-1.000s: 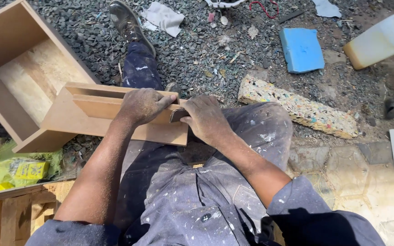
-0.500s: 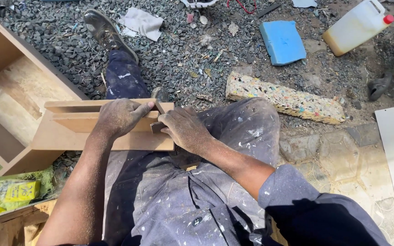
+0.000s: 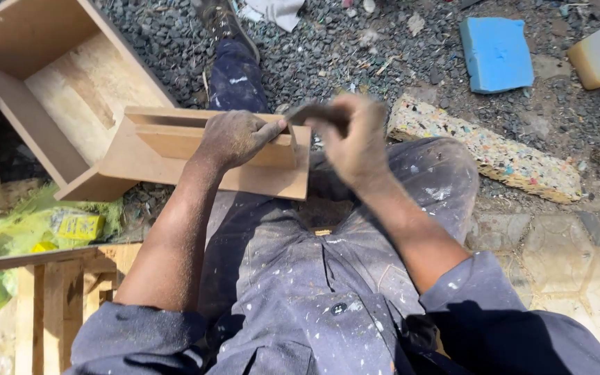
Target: Sanding the edges and surfaces of a small wooden drawer component using a manual sanding block to achieve a smooth finish.
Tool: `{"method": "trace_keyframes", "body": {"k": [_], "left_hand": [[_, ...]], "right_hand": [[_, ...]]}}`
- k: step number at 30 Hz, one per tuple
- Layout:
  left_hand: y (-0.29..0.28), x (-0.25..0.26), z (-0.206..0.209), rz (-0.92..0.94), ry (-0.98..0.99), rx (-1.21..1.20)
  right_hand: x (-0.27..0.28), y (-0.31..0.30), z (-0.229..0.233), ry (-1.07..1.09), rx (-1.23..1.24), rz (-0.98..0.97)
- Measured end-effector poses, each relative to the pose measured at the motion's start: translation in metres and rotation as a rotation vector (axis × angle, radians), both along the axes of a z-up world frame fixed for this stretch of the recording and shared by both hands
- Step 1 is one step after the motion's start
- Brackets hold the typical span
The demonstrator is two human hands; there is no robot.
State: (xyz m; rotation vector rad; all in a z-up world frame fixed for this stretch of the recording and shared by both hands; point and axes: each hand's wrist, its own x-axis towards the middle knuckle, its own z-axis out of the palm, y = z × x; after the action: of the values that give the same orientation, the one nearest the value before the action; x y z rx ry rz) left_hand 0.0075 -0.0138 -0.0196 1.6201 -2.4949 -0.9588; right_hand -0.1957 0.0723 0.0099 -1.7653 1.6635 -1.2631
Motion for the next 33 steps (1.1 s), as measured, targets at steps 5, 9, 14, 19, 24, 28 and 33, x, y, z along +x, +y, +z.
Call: {"method": "trace_keyframes", "body": {"k": [5,9,14,19,24,28,33], "left_hand": [[0.004,-0.002,-0.031,-0.074,0.051,-0.22],[-0.001,-0.008,-0.038,-0.095,0.062,-0.292],[-0.003,-0.009,-0.043,-0.088,0.079,-0.329],[-0.001,0.003,-0.035,-0.046,0.137,-0.28],[-0.001,0.004,-0.036,-0.06,0.129,-0.275],[-0.002,0.008,-0.028,-0.029,0.118,-0.169],[0.001,0.004,-0.011,-0.038,0.115,-0.042]], "right_hand": [[-0.04,-0.004,0.054,0.046,-0.35,0.264],[-0.018,0.011,0.006,0.134,-0.064,0.29],[-0.018,0.014,-0.061,0.446,-0.014,0.279],[-0.011,0.014,-0.033,0.403,-0.208,0.251],[-0.001,0.015,-0.049,0.553,-0.032,0.331],[-0.014,0.005,-0.003,0.365,-0.18,0.222],[-0.029,-0.013,0.002,0.369,0.113,0.34]]}}
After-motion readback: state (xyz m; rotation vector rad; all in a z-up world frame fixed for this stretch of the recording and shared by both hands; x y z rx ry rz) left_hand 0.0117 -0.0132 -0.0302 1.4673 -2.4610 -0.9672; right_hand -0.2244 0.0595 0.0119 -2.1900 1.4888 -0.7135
